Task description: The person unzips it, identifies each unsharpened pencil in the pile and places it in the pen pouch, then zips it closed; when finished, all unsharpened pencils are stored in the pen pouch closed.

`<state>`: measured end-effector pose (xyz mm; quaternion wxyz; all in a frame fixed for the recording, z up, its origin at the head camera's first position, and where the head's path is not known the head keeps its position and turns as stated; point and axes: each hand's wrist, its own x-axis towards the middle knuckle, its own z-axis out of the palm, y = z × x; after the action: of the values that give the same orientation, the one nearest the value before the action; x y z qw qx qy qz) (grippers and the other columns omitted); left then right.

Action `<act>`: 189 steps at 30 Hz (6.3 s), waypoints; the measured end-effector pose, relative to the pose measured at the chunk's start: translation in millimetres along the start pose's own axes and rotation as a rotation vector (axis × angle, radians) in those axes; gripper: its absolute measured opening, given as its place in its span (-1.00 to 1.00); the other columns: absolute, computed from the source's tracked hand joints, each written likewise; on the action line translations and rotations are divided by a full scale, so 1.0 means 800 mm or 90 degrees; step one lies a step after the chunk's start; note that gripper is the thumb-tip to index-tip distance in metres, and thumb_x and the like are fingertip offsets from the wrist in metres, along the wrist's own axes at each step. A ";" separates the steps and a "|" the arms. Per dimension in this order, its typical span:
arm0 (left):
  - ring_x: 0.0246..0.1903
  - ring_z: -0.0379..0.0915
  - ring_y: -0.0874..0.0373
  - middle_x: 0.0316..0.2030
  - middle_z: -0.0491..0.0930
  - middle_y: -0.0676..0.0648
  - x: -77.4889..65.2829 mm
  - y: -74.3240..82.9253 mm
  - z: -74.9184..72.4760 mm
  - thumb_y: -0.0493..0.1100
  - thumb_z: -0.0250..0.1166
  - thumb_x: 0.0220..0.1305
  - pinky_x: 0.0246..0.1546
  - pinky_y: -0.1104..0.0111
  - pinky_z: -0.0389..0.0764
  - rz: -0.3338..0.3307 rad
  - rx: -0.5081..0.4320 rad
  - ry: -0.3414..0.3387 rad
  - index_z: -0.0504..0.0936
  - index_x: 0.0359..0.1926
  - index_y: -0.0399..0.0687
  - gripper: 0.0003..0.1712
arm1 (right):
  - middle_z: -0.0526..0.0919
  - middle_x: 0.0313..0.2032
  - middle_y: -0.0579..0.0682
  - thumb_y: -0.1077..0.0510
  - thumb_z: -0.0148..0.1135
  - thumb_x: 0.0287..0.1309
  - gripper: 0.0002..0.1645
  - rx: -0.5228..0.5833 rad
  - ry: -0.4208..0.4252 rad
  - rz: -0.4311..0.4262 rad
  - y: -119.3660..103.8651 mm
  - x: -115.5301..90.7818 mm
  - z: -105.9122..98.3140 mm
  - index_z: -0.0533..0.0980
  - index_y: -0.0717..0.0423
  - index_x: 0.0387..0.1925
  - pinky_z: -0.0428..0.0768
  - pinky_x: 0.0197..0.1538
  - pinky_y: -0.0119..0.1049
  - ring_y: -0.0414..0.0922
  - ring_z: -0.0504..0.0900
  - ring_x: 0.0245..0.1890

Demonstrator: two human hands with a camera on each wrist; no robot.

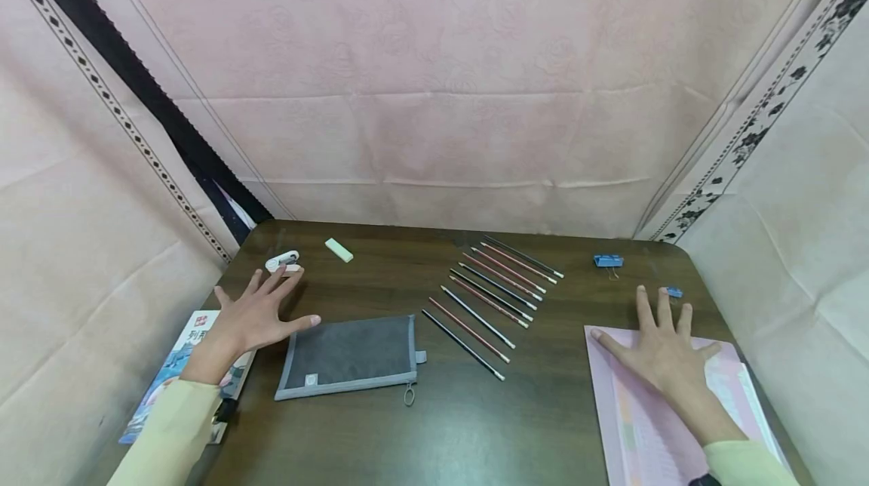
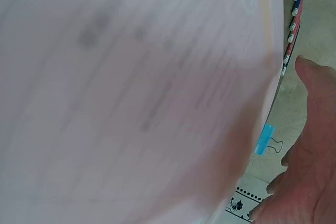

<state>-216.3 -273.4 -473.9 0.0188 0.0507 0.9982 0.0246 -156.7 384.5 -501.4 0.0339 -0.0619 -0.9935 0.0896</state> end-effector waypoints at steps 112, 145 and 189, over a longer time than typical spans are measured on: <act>-0.42 0.40 0.28 -0.39 0.52 0.27 -0.075 0.036 -0.091 0.10 0.31 0.22 -0.50 0.45 0.45 0.175 -0.366 0.123 0.56 -0.24 0.43 -0.90 | 0.77 -0.20 -0.04 0.23 0.45 -0.04 -0.70 0.300 0.352 -0.666 -0.270 0.019 -0.031 0.71 0.04 -0.17 0.71 -0.15 -0.26 -0.17 0.75 -0.20; -0.57 0.66 0.07 -0.57 0.67 0.01 -0.028 0.139 -0.060 -0.12 0.25 0.26 -0.65 0.26 0.60 0.241 -0.549 -0.199 0.57 -0.40 0.02 -0.90 | 0.72 -0.06 -0.23 -0.04 0.31 0.16 -0.63 0.353 0.202 -0.653 -0.331 0.046 -0.015 0.62 -0.13 0.02 0.66 0.00 -0.37 -0.34 0.67 -0.04; -0.36 0.66 0.03 -0.27 0.66 -0.25 0.038 0.141 0.001 -0.23 0.24 0.29 -0.25 0.20 0.74 0.002 -0.724 -0.209 0.43 -0.06 -0.28 -0.73 | 0.63 0.05 0.06 0.10 0.34 0.14 -0.71 0.350 -0.198 -0.153 -0.118 0.241 0.029 0.66 -0.02 -0.07 0.52 0.00 -0.25 -0.02 0.52 0.01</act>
<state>-235.0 -158.3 -469.9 0.1969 0.0374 0.8125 0.5474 -360.8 313.0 -496.0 -0.0922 0.0816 -0.9257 0.3577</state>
